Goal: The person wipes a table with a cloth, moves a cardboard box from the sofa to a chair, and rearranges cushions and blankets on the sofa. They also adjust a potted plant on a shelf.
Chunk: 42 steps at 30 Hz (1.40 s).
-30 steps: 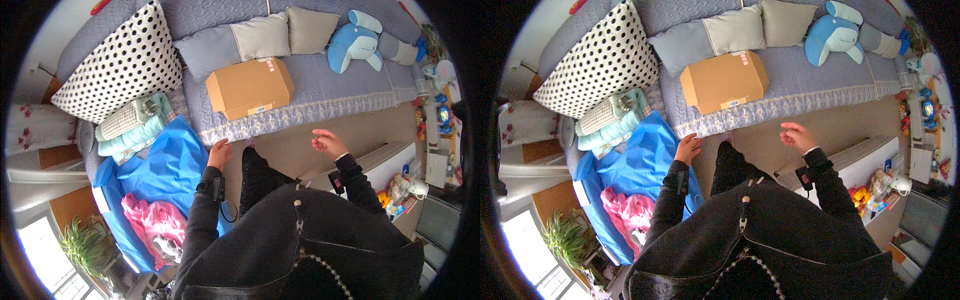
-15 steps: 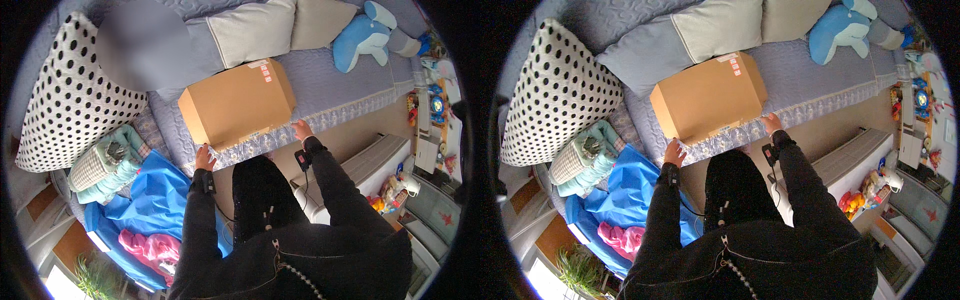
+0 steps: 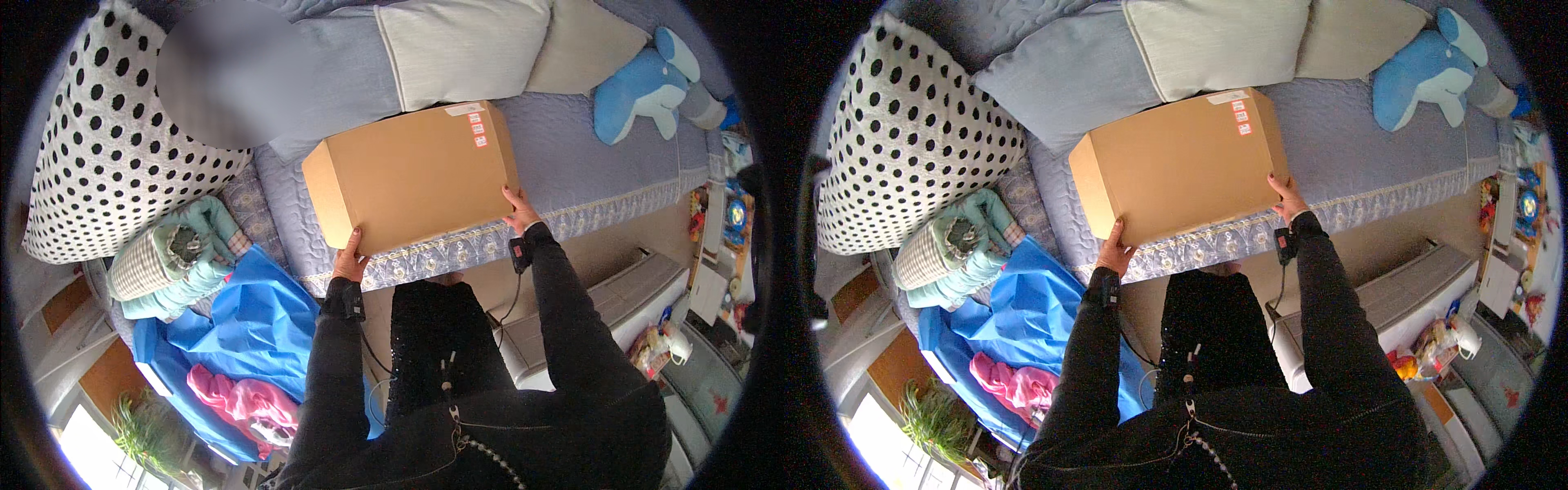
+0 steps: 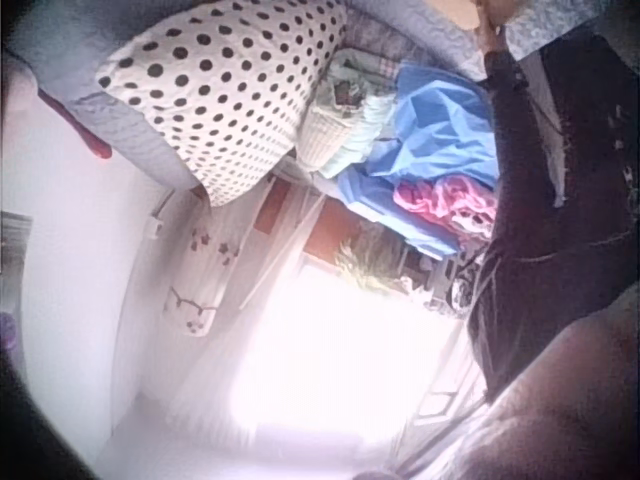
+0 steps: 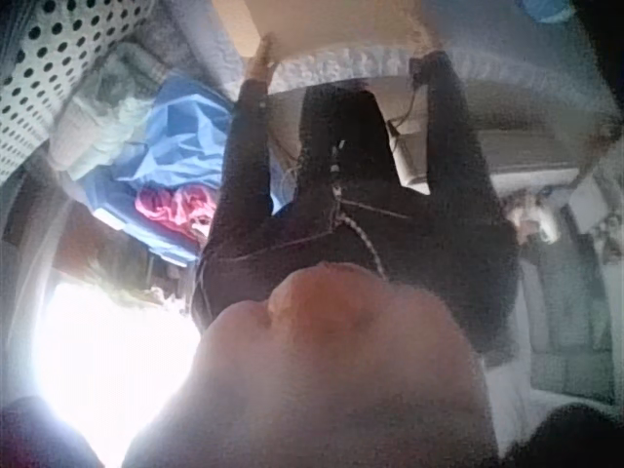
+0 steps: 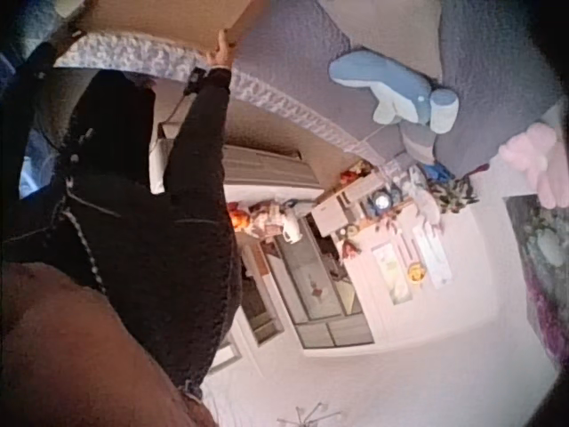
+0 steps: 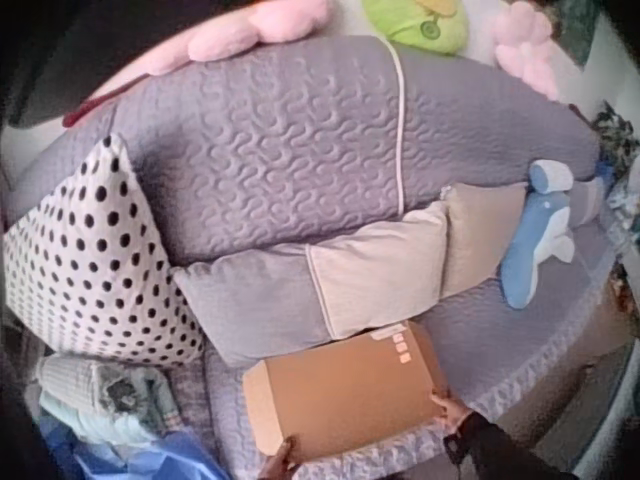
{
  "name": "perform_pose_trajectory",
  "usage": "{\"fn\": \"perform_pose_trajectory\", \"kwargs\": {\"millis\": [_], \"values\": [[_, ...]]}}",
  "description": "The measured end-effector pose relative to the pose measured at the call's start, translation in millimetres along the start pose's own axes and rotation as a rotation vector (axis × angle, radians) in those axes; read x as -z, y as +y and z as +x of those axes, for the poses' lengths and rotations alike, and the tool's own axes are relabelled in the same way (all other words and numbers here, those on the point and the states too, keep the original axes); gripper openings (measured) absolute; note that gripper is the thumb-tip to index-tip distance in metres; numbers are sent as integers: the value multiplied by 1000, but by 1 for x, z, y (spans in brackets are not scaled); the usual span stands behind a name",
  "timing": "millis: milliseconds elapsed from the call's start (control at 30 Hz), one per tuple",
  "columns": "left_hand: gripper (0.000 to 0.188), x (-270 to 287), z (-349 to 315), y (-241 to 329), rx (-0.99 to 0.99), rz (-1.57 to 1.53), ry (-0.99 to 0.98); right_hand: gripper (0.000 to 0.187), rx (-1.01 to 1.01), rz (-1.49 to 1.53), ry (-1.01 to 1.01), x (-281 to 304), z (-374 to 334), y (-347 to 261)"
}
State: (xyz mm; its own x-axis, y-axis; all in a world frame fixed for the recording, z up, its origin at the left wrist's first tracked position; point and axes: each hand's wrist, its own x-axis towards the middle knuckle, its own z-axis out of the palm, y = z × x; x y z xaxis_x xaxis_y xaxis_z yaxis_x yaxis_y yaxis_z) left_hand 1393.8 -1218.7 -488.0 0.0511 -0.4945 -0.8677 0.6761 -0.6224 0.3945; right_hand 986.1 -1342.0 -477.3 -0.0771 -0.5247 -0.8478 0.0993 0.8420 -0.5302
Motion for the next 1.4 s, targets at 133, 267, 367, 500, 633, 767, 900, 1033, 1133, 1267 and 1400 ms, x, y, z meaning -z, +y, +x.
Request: {"fn": "perform_pose_trajectory", "kwargs": {"millis": [133, 267, 367, 500, 633, 767, 900, 1033, 1133, 1267, 1400], "values": [[62, -11, -14, 8, -113, -48, -197, 67, 67, 88, -150, 5, -11, -10], [66, -38, -53, 5, -189, 6, -184, 54, 0, 322, -443, 13, -29, -28], [67, -48, -84, 3, -156, 55, -139, 52, -47, 323, -434, 23, -49, -39], [64, -51, -143, -10, -200, -35, -173, 57, 22, 144, -409, 39, -85, -45], [64, -53, -226, -31, -209, -23, -85, 59, -207, 242, -507, 47, -132, -45], [57, -49, -309, -53, -215, -93, 88, 54, -58, 174, -643, 41, -181, -58], [60, -42, -390, -87, -366, -23, 87, 61, -67, -21, -693, 12, -225, -82], [67, -56, -448, -121, -686, -333, 155, 74, 87, -197, -993, -19, -257, -108], [70, -48, -483, -150, -774, -399, 245, 77, 112, -304, -982, -54, -280, -115], [76, -30, -541, -195, -932, -616, 307, 79, 59, -419, -1168, -123, -344, -107], [77, -9, -600, -242, -1070, -734, 461, 77, 45, -598, -1353, -193, -419, -72]]}}
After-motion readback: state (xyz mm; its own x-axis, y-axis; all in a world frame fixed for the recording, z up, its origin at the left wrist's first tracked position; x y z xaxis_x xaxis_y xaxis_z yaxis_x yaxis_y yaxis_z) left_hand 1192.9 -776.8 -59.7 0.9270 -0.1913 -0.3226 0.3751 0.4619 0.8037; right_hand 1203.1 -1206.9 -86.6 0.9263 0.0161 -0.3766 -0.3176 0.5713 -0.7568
